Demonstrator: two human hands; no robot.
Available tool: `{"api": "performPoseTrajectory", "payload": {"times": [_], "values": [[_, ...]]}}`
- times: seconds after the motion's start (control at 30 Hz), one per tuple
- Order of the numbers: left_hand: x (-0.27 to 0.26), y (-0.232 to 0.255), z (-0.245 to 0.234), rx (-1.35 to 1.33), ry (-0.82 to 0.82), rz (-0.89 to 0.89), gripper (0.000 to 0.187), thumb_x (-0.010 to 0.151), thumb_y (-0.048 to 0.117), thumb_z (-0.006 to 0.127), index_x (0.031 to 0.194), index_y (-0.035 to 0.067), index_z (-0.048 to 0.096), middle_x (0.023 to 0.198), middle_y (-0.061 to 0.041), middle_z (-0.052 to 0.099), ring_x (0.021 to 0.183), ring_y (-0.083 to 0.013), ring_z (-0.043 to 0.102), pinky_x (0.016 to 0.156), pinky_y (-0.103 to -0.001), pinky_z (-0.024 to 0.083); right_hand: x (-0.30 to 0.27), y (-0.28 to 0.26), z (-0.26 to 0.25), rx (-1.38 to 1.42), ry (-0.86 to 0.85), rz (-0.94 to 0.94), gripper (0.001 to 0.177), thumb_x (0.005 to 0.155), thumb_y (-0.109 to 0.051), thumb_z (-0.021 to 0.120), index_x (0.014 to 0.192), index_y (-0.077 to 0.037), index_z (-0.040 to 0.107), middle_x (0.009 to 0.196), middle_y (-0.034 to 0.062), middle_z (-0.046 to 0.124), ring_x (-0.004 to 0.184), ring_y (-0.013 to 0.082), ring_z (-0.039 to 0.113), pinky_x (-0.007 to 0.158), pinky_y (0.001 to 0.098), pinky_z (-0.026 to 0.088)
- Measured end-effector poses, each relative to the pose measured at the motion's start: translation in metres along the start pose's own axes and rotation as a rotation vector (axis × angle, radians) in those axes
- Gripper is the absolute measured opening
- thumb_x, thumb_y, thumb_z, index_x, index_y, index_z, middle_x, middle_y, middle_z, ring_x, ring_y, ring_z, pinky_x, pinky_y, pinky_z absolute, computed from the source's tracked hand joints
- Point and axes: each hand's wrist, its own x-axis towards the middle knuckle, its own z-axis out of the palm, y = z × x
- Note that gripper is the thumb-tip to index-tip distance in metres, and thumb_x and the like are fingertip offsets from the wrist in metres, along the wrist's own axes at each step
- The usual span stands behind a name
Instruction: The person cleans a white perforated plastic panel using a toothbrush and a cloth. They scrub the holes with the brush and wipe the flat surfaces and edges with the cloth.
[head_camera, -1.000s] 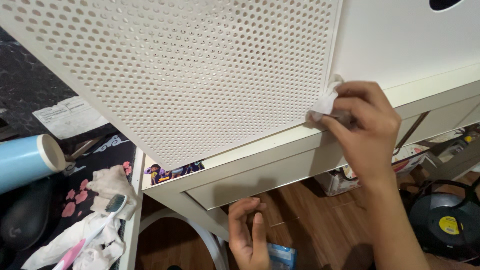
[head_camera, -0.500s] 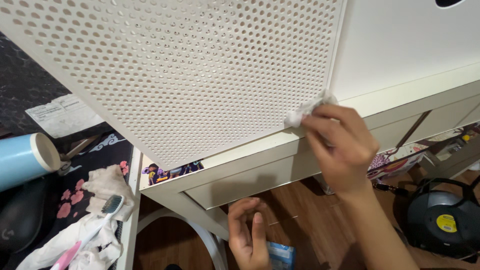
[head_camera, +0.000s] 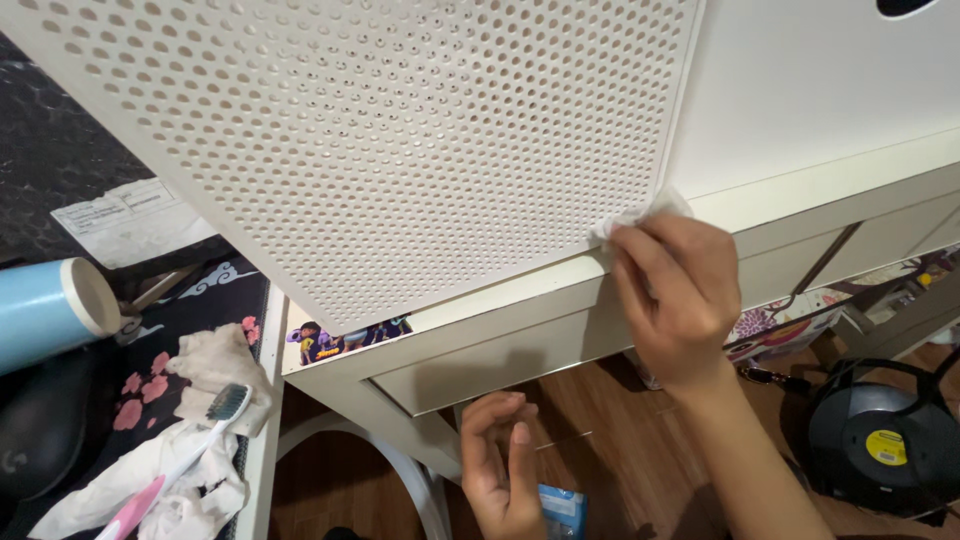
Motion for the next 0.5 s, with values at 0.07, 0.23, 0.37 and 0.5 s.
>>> {"api": "performPoseTrajectory", "payload": {"times": [0.07, 0.23, 0.37, 0.5], "values": [[-0.001, 0.003, 0.001, 0.015, 0.004, -0.033, 0.023, 0.095, -0.002, 0.055, 0.116, -0.002, 0.064, 0.12, -0.016, 0.063, 0.106, -0.0225, 0.067, 0.097, -0.036, 0.054, -0.003, 0.006, 0.001, 0.011, -0.019, -0.037, 0.021, 0.09, -0.001, 0.09, 0.107, -0.001, 0.078, 0.111, 0.0083, 0.069, 0.102, 0.0243, 0.063, 0.088, 0.0363, 0.051], [-0.001, 0.003, 0.004, -0.002, 0.001, -0.032, 0.023, 0.095, -0.004, 0.054, 0.116, -0.003, 0.063, 0.12, -0.016, 0.062, 0.106, -0.0225, 0.067, 0.098, -0.036, 0.053, -0.004, 0.01, -0.003, -0.016, -0.06, -0.05, 0.019, 0.087, -0.001, 0.088, 0.103, -0.002, 0.078, 0.105, 0.0073, 0.07, 0.1, 0.0256, 0.061, 0.088, 0.0386, 0.05], [0.0, 0.0, 0.006, -0.036, -0.002, -0.015, 0.023, 0.095, -0.005, 0.054, 0.116, -0.003, 0.063, 0.121, -0.017, 0.061, 0.105, -0.0227, 0.066, 0.098, -0.036, 0.053, -0.002, 0.006, -0.007, -0.086, -0.063, -0.163, 0.022, 0.088, 0.002, 0.085, 0.109, 0.001, 0.078, 0.108, 0.0082, 0.07, 0.099, 0.0269, 0.061, 0.085, 0.0378, 0.052], [-0.003, -0.003, 0.01, -0.038, 0.0, -0.012, 0.025, 0.093, -0.006, 0.053, 0.116, -0.003, 0.063, 0.121, -0.017, 0.062, 0.106, -0.0232, 0.066, 0.099, -0.036, 0.052, 0.003, 0.002, -0.011, -0.086, -0.097, -0.199, 0.023, 0.086, 0.004, 0.083, 0.108, 0.004, 0.078, 0.105, 0.0085, 0.07, 0.096, 0.0271, 0.06, 0.081, 0.0376, 0.051]]}}
